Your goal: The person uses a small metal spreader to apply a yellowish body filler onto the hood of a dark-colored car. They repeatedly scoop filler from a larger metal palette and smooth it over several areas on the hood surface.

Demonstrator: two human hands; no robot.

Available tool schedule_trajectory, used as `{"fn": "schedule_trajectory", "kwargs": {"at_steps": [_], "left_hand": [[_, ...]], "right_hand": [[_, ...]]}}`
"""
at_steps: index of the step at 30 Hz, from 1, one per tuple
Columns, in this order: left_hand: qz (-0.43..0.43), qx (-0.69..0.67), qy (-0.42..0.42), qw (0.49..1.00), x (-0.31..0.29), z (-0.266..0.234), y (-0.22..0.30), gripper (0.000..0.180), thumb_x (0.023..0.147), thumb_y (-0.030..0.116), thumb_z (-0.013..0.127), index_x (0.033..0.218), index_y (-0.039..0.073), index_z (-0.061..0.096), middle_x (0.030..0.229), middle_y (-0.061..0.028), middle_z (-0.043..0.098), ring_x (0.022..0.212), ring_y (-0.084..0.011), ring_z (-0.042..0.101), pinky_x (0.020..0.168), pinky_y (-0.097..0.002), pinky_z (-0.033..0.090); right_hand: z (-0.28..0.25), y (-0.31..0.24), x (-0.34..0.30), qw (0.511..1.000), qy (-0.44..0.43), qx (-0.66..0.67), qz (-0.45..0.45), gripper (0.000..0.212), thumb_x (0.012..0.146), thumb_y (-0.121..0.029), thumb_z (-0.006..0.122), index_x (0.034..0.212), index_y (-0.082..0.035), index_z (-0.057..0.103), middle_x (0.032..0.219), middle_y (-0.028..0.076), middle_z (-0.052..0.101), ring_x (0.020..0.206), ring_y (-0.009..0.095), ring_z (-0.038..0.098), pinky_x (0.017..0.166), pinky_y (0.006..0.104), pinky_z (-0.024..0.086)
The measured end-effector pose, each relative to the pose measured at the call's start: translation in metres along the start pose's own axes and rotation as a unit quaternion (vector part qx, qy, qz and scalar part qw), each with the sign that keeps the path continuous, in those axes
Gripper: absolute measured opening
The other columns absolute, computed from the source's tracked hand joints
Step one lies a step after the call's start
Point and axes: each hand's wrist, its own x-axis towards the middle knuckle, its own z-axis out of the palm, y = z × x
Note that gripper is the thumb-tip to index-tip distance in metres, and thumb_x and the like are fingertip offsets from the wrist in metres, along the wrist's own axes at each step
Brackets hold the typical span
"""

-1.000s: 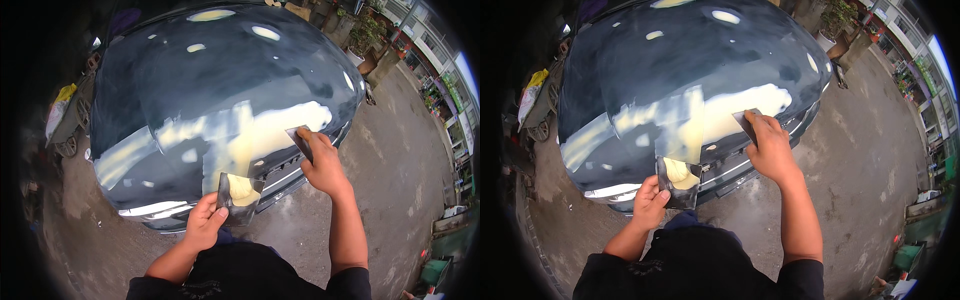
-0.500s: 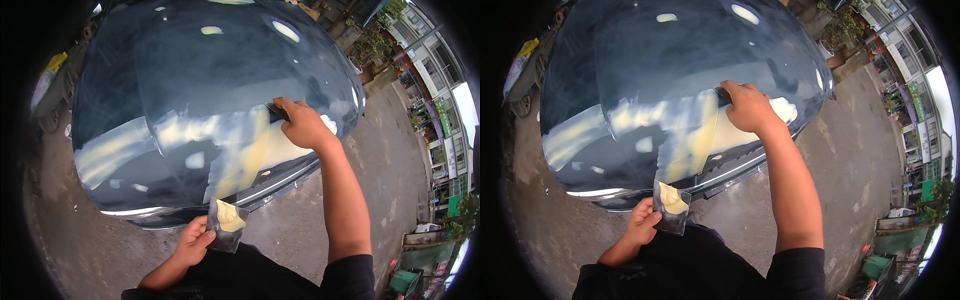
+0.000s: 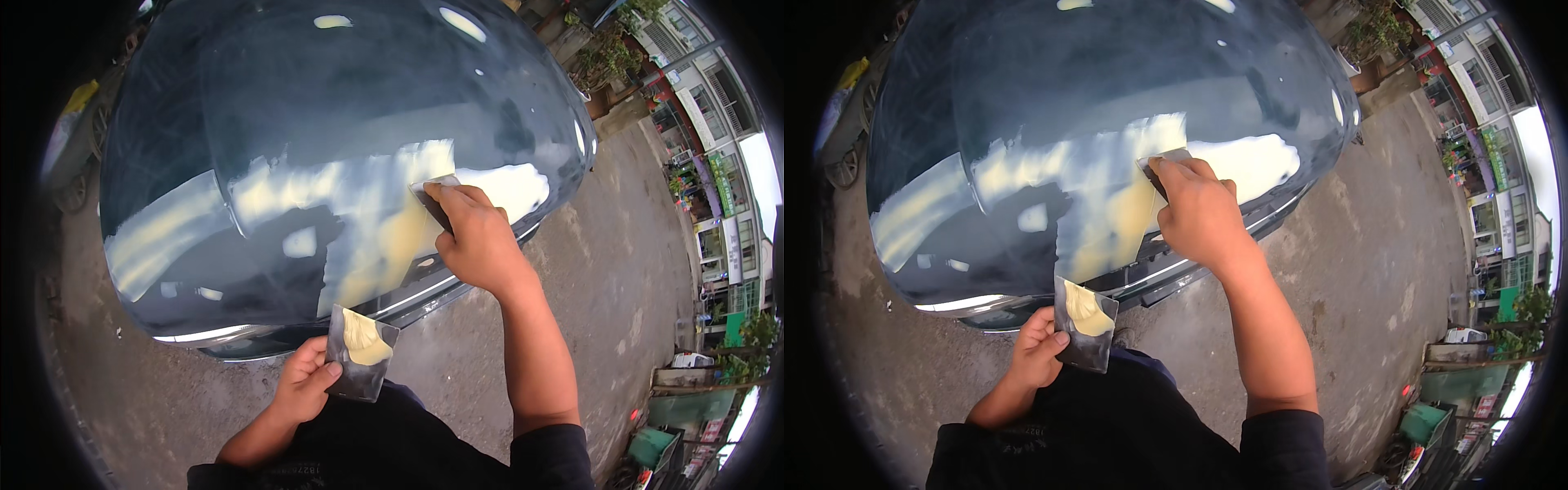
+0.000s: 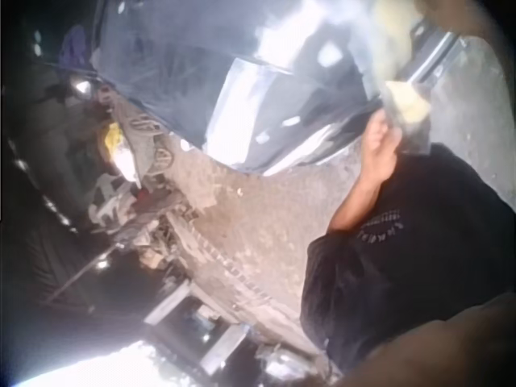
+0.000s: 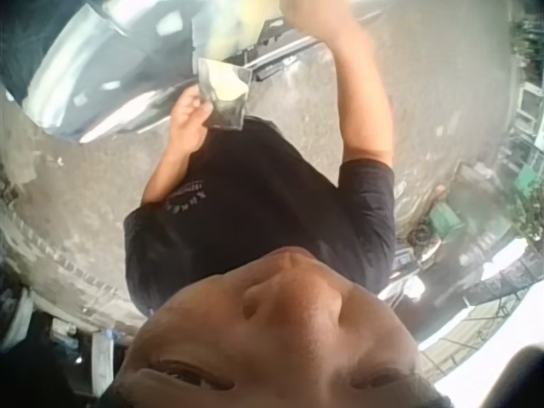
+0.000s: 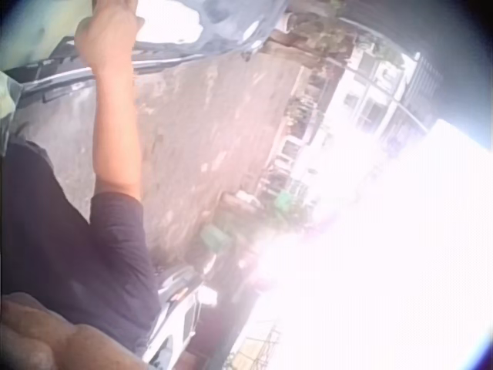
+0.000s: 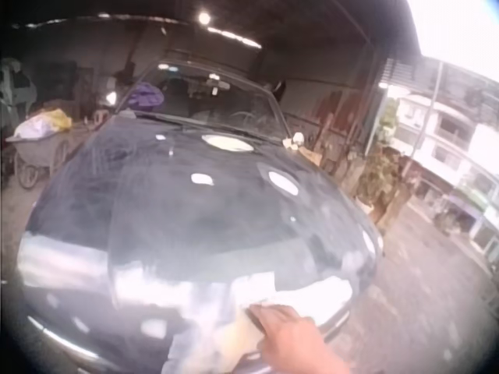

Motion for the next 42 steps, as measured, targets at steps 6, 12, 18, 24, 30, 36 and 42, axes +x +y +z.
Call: {"fn": "schedule_trajectory", "kwargs": {"at_steps": [6, 12, 18, 24, 30, 36, 42], "left_hand": [[0.006, 0.004, 0.018, 1.0, -0.003, 0.003, 0.002, 0.039, 0.102, -0.002, 0.055, 0.141, -0.005, 0.049, 0.133, -0.0155, 0.067, 0.123, -0.0198, 0.064, 0.108, -0.0358, 0.047], [0.015, 0.01, 0.038, 0.999, -0.005, 0.007, 0.007, 0.041, 0.101, -0.003, 0.054, 0.142, -0.006, 0.048, 0.133, -0.0168, 0.066, 0.124, -0.0213, 0.063, 0.109, -0.0374, 0.047], [0.021, 0.022, 0.059, 0.998, -0.008, 0.007, 0.012, 0.042, 0.1, -0.005, 0.054, 0.141, -0.006, 0.049, 0.134, -0.0174, 0.066, 0.124, -0.0226, 0.063, 0.11, -0.0393, 0.047], [0.028, 0.033, 0.083, 0.996, -0.009, 0.008, 0.018, 0.048, 0.097, -0.005, 0.056, 0.144, -0.006, 0.047, 0.137, -0.0187, 0.064, 0.126, -0.0251, 0.063, 0.111, -0.0412, 0.046], [0.033, 0.045, 0.095, 0.994, -0.013, 0.006, 0.025, 0.051, 0.094, -0.003, 0.057, 0.145, -0.004, 0.046, 0.135, -0.0193, 0.064, 0.126, -0.027, 0.063, 0.111, -0.0424, 0.047], [0.045, 0.029, 0.082, 0.995, -0.018, 0.007, 0.029, 0.05, 0.096, -0.005, 0.057, 0.144, -0.006, 0.046, 0.138, -0.022, 0.063, 0.128, -0.0278, 0.061, 0.112, -0.0436, 0.046], [0.052, 0.04, 0.086, 0.994, -0.019, 0.011, 0.034, 0.051, 0.095, -0.005, 0.056, 0.145, -0.005, 0.044, 0.137, -0.0222, 0.063, 0.128, -0.0284, 0.061, 0.112, -0.0438, 0.045]], "right_hand": [[0.021, -0.009, -0.032, 1.0, 0.016, -0.008, 0.004, 0.066, 0.076, -0.001, 0.059, 0.142, -0.007, 0.057, 0.131, 0.011, 0.067, 0.132, 0.033, 0.056, 0.098, 0.0516, 0.047], [0.044, -0.011, -0.062, 0.999, 0.049, -0.01, -0.006, 0.068, 0.076, -0.001, 0.059, 0.143, -0.007, 0.055, 0.134, 0.01, 0.066, 0.133, 0.034, 0.055, 0.098, 0.0518, 0.047], [0.074, -0.016, -0.086, 0.996, 0.085, -0.025, -0.003, 0.069, 0.077, 0.0, 0.059, 0.146, -0.009, 0.054, 0.14, 0.009, 0.064, 0.134, 0.034, 0.055, 0.101, 0.0502, 0.044], [0.107, -0.013, -0.106, 0.991, 0.132, -0.035, -0.009, 0.067, 0.077, 0.001, 0.062, 0.143, -0.006, 0.057, 0.142, 0.008, 0.064, 0.133, 0.031, 0.056, 0.1, 0.0474, 0.043], [0.135, -0.008, -0.121, 0.984, 0.174, -0.024, -0.03, 0.06, 0.077, 0.002, 0.064, 0.137, -0.003, 0.062, 0.141, 0.01, 0.065, 0.131, 0.031, 0.056, 0.097, 0.0452, 0.043], [0.16, -0.001, -0.134, 0.979, 0.2, -0.009, -0.041, 0.059, 0.078, 0.0, 0.066, 0.136, -0.006, 0.064, 0.142, 0.008, 0.064, 0.132, 0.03, 0.055, 0.098, 0.0481, 0.042], [0.18, 0.005, -0.145, 0.978, 0.206, 0.0, -0.037, 0.059, 0.077, -0.003, 0.068, 0.136, -0.01, 0.065, 0.146, 0.004, 0.061, 0.134, 0.027, 0.053, 0.1, 0.0517, 0.041]]}}
